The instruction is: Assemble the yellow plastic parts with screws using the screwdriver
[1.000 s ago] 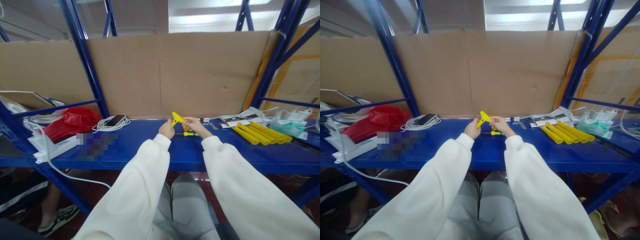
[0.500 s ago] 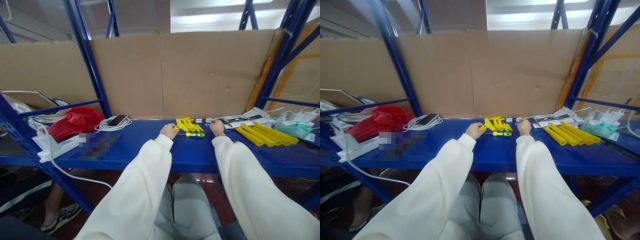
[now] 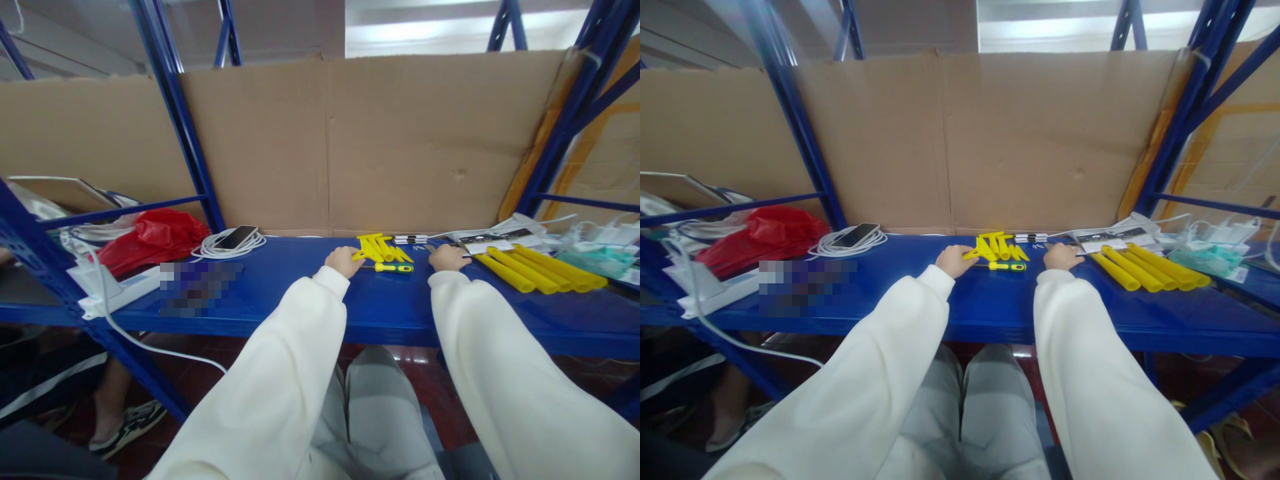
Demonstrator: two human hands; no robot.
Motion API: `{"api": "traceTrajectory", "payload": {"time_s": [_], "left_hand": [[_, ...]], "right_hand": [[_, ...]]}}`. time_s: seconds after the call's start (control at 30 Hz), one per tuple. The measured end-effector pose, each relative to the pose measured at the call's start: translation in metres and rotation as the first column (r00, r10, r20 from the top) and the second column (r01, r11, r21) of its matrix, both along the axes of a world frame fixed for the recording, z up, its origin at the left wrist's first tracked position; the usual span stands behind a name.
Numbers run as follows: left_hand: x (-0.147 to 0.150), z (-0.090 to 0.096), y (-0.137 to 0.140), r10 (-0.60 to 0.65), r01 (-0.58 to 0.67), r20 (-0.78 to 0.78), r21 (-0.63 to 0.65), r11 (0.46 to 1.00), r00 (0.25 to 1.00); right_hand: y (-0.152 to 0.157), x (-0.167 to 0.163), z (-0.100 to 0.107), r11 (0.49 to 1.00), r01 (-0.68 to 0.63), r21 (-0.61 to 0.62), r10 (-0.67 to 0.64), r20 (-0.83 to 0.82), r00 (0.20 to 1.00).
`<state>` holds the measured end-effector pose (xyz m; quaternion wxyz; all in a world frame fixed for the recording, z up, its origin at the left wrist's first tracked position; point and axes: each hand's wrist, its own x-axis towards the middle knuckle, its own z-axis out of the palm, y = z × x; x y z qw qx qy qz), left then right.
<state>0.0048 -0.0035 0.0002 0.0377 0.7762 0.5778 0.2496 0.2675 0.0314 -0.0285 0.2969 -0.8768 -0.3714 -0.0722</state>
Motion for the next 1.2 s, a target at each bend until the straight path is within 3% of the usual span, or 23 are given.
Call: {"api": "traceTrajectory", "payload": {"time_s": [0.43,0.6,0.77,0.87,0.97,1.07,1.13,1.2], "left_hand": [[0.001,0.0,-0.001,-0.042,0.042,0.008,-0.006,0.999,0.999],[0.001,-0.001,0.0,-0.046,0.046,0.034,-0.002,0.999,0.998],[0.001,0.0,0.0,-0.051,0.052,0.022,-0.009,0.999,0.998],[0.0,0.0,-0.001,-0.051,0.051,0.032,-0.005,0.999,0.998],[0.001,0.001,-0.002,-0.034,0.035,0.036,-0.007,0.999,0.999],[0.001,0.002,-0.003,-0.027,0.027,0.03,-0.007,1.0,0.999],[0.001,0.002,-0.003,-0.026,0.026,0.021,-0.008,1.0,0.999],[0.001,0.003,-0.002,-0.018,0.018,0.012,-0.008,1.0,1.0]], "right_hand": [[0.001,-0.003,0.002,0.994,0.04,0.1,-0.036,-0.042,0.998],[-0.003,-0.006,0.012,0.988,0.016,0.154,-0.002,-0.087,0.996],[-0.003,-0.02,0.03,0.961,-0.159,0.227,0.192,-0.134,0.972],[0.001,-0.035,0.036,0.885,-0.358,0.297,0.409,-0.13,0.903],[0.003,-0.052,0.035,0.71,-0.598,0.372,0.674,-0.11,0.731],[0.001,-0.067,0.031,0.576,-0.721,0.386,0.809,-0.144,0.57],[-0.002,-0.074,0.03,0.542,-0.75,0.379,0.838,-0.185,0.513],[-0.005,-0.078,0.031,0.544,-0.752,0.372,0.839,-0.215,0.5]]}}
